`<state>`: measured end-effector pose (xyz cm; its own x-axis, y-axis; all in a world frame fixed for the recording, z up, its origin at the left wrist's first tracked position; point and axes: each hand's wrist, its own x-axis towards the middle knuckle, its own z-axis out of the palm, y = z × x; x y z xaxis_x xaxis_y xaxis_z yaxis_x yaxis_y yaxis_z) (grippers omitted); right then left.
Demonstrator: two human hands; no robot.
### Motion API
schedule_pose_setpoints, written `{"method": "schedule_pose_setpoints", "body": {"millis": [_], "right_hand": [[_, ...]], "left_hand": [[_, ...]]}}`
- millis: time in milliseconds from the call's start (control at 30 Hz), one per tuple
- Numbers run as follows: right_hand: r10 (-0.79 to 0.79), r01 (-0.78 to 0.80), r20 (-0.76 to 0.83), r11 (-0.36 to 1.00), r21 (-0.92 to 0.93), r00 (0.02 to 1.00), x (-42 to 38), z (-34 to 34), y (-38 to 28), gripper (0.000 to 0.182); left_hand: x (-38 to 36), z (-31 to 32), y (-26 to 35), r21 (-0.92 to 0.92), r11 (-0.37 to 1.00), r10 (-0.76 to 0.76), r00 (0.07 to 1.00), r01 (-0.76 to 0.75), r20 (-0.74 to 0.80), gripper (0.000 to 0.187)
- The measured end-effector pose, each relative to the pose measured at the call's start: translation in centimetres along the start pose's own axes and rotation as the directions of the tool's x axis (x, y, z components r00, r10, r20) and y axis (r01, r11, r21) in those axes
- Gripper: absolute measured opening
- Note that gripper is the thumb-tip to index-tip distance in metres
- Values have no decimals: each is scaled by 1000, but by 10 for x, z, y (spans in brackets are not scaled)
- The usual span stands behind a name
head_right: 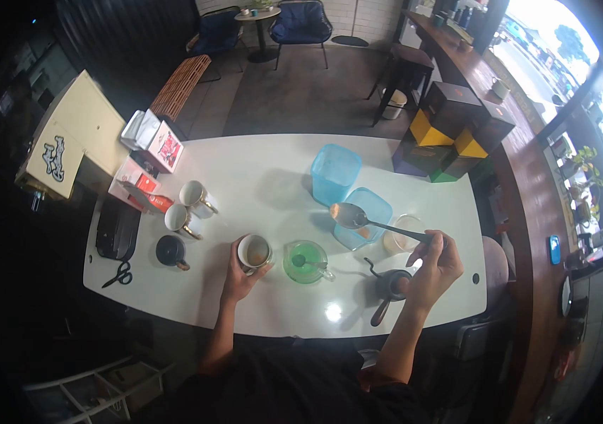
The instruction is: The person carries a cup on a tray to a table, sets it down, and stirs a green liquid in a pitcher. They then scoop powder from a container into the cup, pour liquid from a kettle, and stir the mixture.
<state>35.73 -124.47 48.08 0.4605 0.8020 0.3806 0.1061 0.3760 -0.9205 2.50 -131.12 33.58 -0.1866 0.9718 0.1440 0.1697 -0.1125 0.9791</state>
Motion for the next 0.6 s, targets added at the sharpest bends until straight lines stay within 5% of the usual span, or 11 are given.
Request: {"method": "schedule_pose_setpoints", "body": {"millis": [67,300,533,600], "right_hand": [[16,-17,32,999,35,999,-8,11,-5,27],[95,-121,303,990,69,948,-46,52,-5,23],[13,8,498,999,-39,867,-68,70,-3,18],[-87,155,561,985,-74,823,-70,72,-4,11]], "left_hand": [[0,2,1,-152,987,-54,999,54,5,82],[1,2,-5,-88,996,0,1000,0,-2,83],[1,3,-3,-97,995,-4,1000,2,-17,83],[2,1,-4,-78,997,-8,1000,6,-18,82]]}}
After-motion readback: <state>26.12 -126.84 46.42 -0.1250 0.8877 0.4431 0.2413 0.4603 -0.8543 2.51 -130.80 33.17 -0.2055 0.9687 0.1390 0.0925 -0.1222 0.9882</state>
